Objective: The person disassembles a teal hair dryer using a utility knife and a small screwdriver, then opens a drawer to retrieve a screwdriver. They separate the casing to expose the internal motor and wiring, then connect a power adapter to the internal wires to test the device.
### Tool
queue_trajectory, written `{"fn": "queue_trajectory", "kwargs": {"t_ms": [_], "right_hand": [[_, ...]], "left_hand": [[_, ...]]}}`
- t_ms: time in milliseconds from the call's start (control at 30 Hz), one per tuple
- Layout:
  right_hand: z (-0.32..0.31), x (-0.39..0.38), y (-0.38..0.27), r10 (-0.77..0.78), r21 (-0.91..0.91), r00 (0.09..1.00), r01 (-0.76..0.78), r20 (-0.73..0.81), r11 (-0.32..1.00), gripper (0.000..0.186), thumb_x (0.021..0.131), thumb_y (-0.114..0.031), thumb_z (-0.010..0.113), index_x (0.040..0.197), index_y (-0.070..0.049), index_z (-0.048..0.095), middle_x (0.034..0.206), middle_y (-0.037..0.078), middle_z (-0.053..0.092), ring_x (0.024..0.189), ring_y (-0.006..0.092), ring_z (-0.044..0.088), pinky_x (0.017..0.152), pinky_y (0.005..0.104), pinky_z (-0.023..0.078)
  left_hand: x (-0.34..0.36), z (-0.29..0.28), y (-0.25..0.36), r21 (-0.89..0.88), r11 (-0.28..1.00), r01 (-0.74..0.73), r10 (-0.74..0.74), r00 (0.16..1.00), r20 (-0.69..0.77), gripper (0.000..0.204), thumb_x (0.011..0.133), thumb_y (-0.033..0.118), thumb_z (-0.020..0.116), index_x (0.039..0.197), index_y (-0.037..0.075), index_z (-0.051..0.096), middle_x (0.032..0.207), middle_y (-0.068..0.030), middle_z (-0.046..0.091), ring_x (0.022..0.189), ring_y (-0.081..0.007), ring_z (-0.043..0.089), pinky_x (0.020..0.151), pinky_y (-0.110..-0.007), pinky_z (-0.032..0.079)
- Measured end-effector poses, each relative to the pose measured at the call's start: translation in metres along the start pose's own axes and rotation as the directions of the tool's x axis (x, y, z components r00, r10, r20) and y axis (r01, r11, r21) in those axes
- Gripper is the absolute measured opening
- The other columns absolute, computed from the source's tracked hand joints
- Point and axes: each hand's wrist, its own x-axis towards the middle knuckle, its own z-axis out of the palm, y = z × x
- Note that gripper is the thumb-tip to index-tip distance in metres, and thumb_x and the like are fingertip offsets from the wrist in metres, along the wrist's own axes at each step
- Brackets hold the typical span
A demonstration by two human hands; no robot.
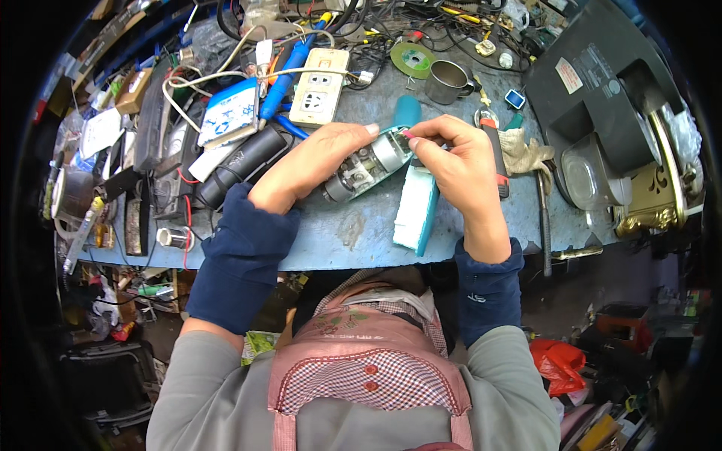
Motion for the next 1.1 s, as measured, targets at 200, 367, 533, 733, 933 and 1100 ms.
{"fn": "queue_trajectory", "kwargs": {"t_ms": [200, 367, 533, 733, 933, 1100], "right_hand": [[0.000, 0.006, 0.010, -0.075, -0.011, 0.997, 0.075, 0.012, 0.997, 0.013, 0.089, -0.006, 0.076, 0.098, 0.002, 0.082, 0.085, 0.011, 0.076, 0.079, 0.0174, 0.072, 0.072, 0.0322, 0.056], [-0.002, 0.006, 0.010, -0.077, 0.010, 0.997, 0.077, 0.015, 0.997, 0.013, 0.088, -0.006, 0.076, 0.097, 0.002, 0.082, 0.084, 0.011, 0.074, 0.077, 0.0168, 0.070, 0.070, 0.0326, 0.055], [-0.005, 0.002, 0.008, -0.082, -0.057, 0.997, 0.081, -0.006, 0.995, 0.017, 0.086, -0.004, 0.073, 0.099, 0.002, 0.082, 0.085, 0.012, 0.074, 0.074, 0.0187, 0.071, 0.068, 0.0330, 0.056], [-0.005, -0.001, 0.004, -0.082, -0.050, 0.996, 0.084, 0.036, 0.995, 0.015, 0.087, -0.001, 0.075, 0.100, 0.002, 0.082, 0.090, 0.008, 0.073, 0.079, 0.0142, 0.069, 0.067, 0.0297, 0.054], [-0.009, 0.002, 0.003, -0.080, -0.051, 0.996, 0.081, 0.026, 0.995, 0.016, 0.084, -0.002, 0.075, 0.098, 0.002, 0.082, 0.086, 0.011, 0.076, 0.076, 0.0181, 0.071, 0.068, 0.0329, 0.055], [-0.010, 0.005, 0.007, -0.010, 0.022, 1.000, 0.009, 0.025, 1.000, 0.012, 0.089, -0.003, 0.076, 0.098, 0.002, 0.082, 0.085, 0.007, 0.076, 0.078, 0.0137, 0.070, 0.070, 0.0301, 0.054]], "left_hand": [[0.050, 0.004, 0.020, -0.358, 0.749, 0.557, -0.475, 0.829, 0.297, 0.045, 0.114, 0.047, 0.062, 0.118, 0.003, 0.073, 0.100, -0.0035, 0.079, 0.081, -0.0124, 0.074, 0.073, -0.030, 0.062], [0.045, 0.011, 0.015, -0.487, 0.675, 0.554, -0.429, 0.832, 0.351, 0.045, 0.112, 0.045, 0.065, 0.118, 0.001, 0.071, 0.098, -0.0113, 0.080, 0.075, -0.0216, 0.079, 0.066, -0.035, 0.067], [0.049, 0.019, 0.016, -0.416, 0.742, 0.526, -0.457, 0.851, 0.260, 0.048, 0.113, 0.048, 0.065, 0.118, 0.000, 0.071, 0.095, -0.0103, 0.079, 0.073, -0.0190, 0.078, 0.063, -0.033, 0.065], [0.042, 0.024, 0.019, -0.425, 0.773, 0.471, -0.435, 0.881, 0.185, 0.048, 0.114, 0.047, 0.062, 0.119, 0.001, 0.072, 0.100, -0.0062, 0.078, 0.077, -0.0131, 0.076, 0.067, -0.028, 0.063], [0.040, 0.026, 0.023, -0.397, 0.807, 0.438, -0.409, 0.899, 0.160, 0.048, 0.115, 0.050, 0.057, 0.113, 0.004, 0.073, 0.098, -0.0033, 0.076, 0.078, -0.0112, 0.072, 0.068, -0.029, 0.058], [0.040, 0.024, 0.025, -0.394, 0.797, 0.458, -0.426, 0.888, 0.170, 0.047, 0.116, 0.048, 0.056, 0.113, 0.004, 0.072, 0.095, -0.0024, 0.075, 0.076, -0.0112, 0.071, 0.065, -0.030, 0.058]]}}
